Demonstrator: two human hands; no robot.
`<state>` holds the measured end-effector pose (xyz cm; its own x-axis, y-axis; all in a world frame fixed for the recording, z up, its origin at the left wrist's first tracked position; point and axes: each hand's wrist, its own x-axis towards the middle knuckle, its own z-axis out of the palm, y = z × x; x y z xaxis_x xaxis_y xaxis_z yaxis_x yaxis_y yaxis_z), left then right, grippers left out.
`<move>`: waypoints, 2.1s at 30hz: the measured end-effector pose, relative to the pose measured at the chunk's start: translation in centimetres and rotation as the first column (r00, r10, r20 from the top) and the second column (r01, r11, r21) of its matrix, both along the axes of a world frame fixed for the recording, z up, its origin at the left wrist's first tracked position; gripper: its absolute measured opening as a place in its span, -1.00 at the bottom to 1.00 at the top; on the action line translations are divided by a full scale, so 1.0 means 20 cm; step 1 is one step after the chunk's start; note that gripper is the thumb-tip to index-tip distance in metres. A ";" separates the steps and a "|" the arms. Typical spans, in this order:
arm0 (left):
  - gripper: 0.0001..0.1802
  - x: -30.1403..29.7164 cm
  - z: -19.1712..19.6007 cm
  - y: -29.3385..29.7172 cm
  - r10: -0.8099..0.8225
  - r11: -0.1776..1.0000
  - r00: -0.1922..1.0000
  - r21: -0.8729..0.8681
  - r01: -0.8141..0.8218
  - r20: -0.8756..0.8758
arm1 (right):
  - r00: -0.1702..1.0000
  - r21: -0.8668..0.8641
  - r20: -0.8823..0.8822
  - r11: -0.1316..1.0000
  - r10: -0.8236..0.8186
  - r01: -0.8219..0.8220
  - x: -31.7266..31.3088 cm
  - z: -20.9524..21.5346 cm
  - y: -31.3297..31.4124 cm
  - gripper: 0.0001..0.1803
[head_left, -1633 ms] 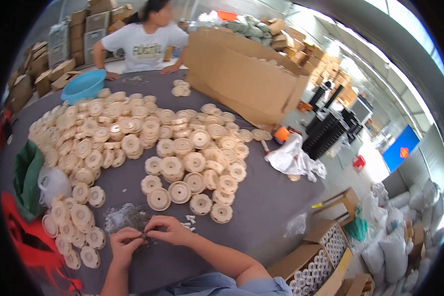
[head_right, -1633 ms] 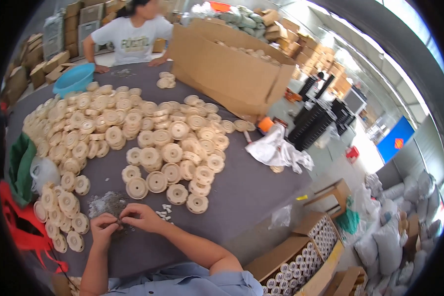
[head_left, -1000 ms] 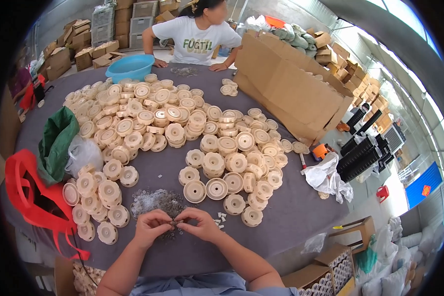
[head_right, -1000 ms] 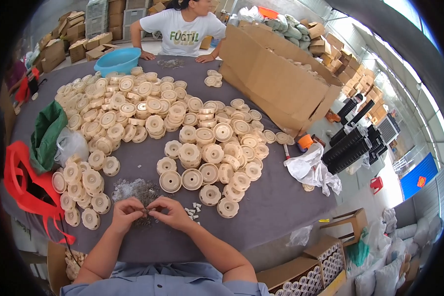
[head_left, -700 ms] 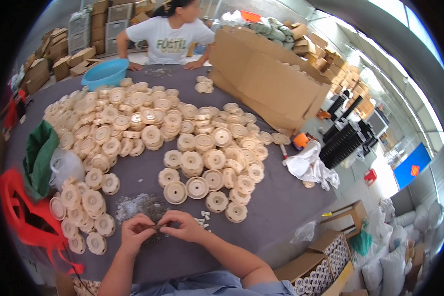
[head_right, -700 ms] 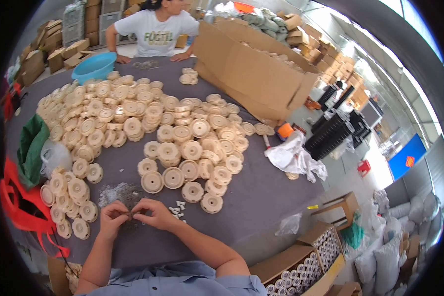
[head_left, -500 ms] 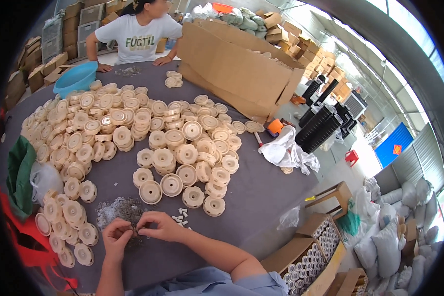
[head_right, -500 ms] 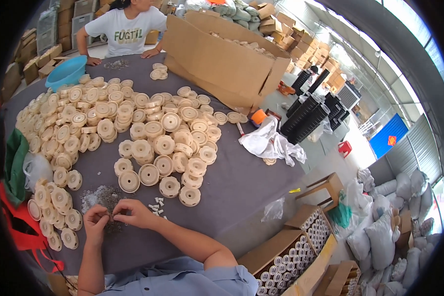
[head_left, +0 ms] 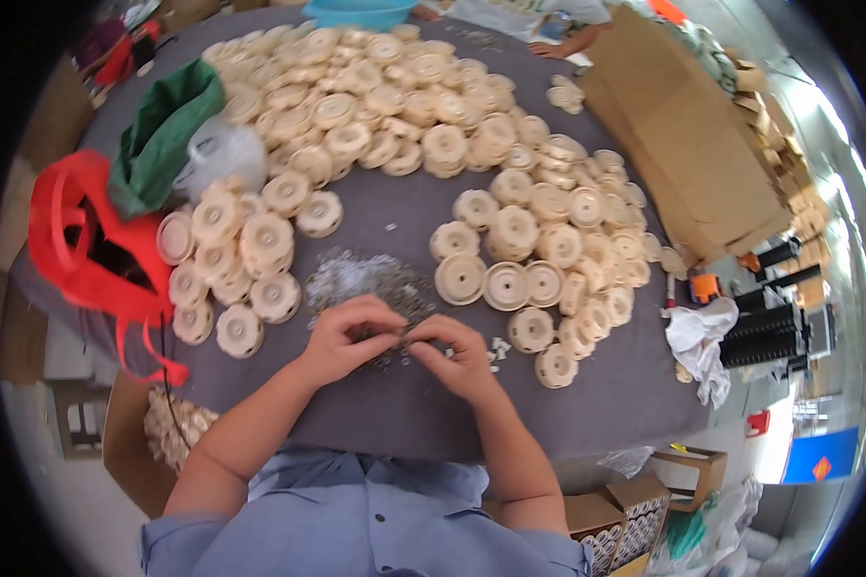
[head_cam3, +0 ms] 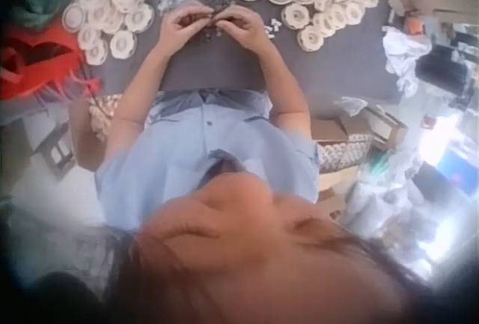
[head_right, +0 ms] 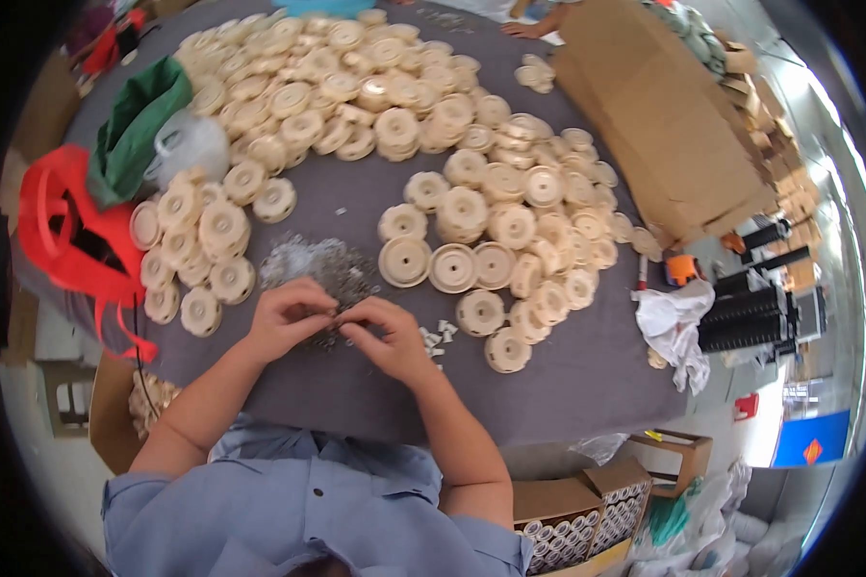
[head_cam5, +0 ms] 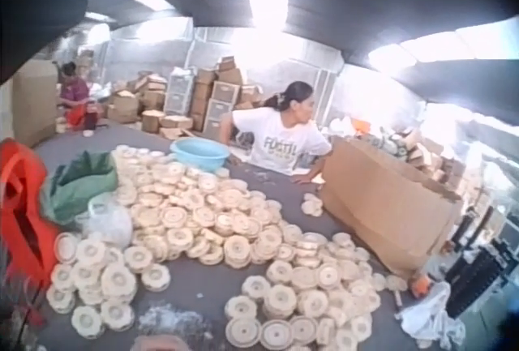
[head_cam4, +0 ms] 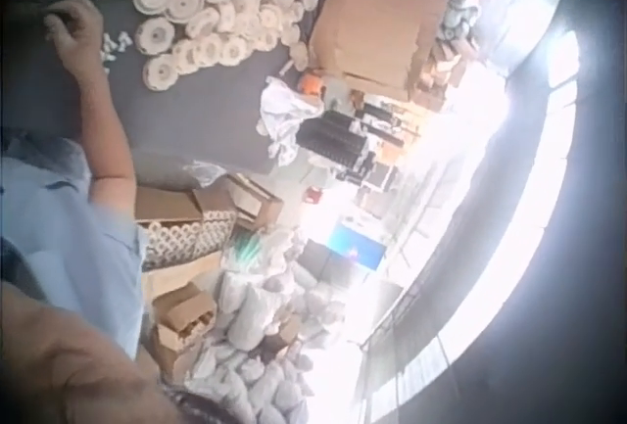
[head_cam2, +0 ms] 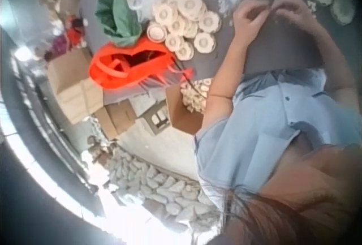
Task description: The person assembles small white plastic components with metal pins by hand at a workstation.
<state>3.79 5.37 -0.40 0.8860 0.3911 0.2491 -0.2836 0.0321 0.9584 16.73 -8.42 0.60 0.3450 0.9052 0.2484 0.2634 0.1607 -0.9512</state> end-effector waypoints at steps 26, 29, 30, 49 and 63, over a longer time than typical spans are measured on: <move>-0.78 -0.01 -0.01 -0.01 0.047 0.988 0.999 -0.145 -0.047 -0.003 | 0.870 0.078 -0.492 0.997 0.043 -0.005 -0.02 -0.03 -0.02 -0.80; -0.78 -0.02 -0.02 -0.01 0.011 0.993 1.000 -0.119 -0.013 -0.018 | 0.863 0.065 -0.501 0.997 0.063 -0.036 -0.02 -0.03 -0.02 -0.79; -0.78 -0.02 -0.02 -0.01 0.017 0.992 1.000 -0.125 -0.019 -0.016 | 0.866 0.063 -0.493 0.996 0.080 -0.057 -0.02 -0.03 -0.02 -0.79; -0.82 -0.02 -0.01 0.00 0.040 0.998 0.991 -0.043 -0.045 -0.125 | 0.970 0.087 -0.240 0.996 0.029 -0.009 -0.03 -0.07 -0.01 -0.78; -0.85 -0.01 -0.01 -0.02 -0.005 0.994 0.994 -0.113 -0.007 -0.106 | 0.973 0.124 -0.233 0.992 -0.002 0.031 -0.03 -0.05 -0.03 -0.85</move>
<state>3.64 5.01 -0.58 0.9046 0.4125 0.1074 -0.1803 0.1419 0.9733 16.10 -8.92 -0.45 0.4212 0.8653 0.2716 0.0418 0.2807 -0.9589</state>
